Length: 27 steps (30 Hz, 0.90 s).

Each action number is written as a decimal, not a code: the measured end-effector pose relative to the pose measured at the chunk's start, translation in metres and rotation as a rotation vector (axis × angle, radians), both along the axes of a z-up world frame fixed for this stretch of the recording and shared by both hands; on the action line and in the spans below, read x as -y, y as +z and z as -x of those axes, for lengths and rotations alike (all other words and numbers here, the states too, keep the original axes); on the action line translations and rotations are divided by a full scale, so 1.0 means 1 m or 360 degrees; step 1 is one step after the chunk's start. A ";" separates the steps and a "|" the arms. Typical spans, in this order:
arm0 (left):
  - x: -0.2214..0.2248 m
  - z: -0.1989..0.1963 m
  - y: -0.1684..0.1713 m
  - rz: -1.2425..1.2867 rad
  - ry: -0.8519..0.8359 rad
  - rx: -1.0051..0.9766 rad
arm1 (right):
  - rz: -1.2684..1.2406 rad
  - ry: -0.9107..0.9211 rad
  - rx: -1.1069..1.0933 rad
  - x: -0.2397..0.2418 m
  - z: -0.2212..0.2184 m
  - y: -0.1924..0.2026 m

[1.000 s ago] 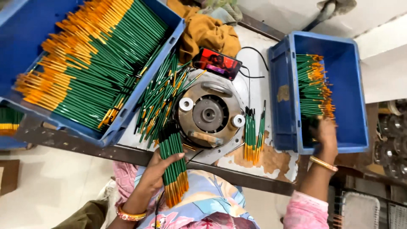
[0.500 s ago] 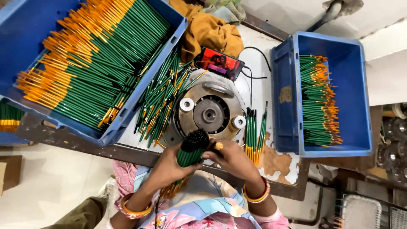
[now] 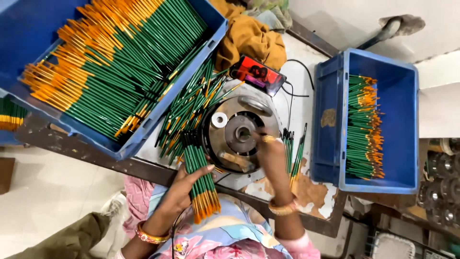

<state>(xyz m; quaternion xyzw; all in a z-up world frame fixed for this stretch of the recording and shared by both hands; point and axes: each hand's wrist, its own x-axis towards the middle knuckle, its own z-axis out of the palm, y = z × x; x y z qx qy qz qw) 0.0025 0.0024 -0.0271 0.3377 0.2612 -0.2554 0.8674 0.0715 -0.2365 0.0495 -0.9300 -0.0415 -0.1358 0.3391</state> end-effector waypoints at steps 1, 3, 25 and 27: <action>-0.002 -0.005 0.007 -0.0026 0.0044 0.0002 | 0.0334 0.0182 0.0022 -0.001 -0.015 -0.028; -0.004 -0.013 -0.001 -0.0038 0.0087 0.0035 | 0.0322 0.0167 -0.0008 -0.003 -0.029 -0.023; 0.003 -0.003 -0.005 -0.0174 -0.0009 -0.0063 | -0.0118 -0.0100 0.0043 -0.015 -0.002 0.022; 0.002 0.004 -0.005 -0.0208 -0.0006 -0.0021 | -0.0215 -0.0121 -0.0015 -0.005 0.012 0.040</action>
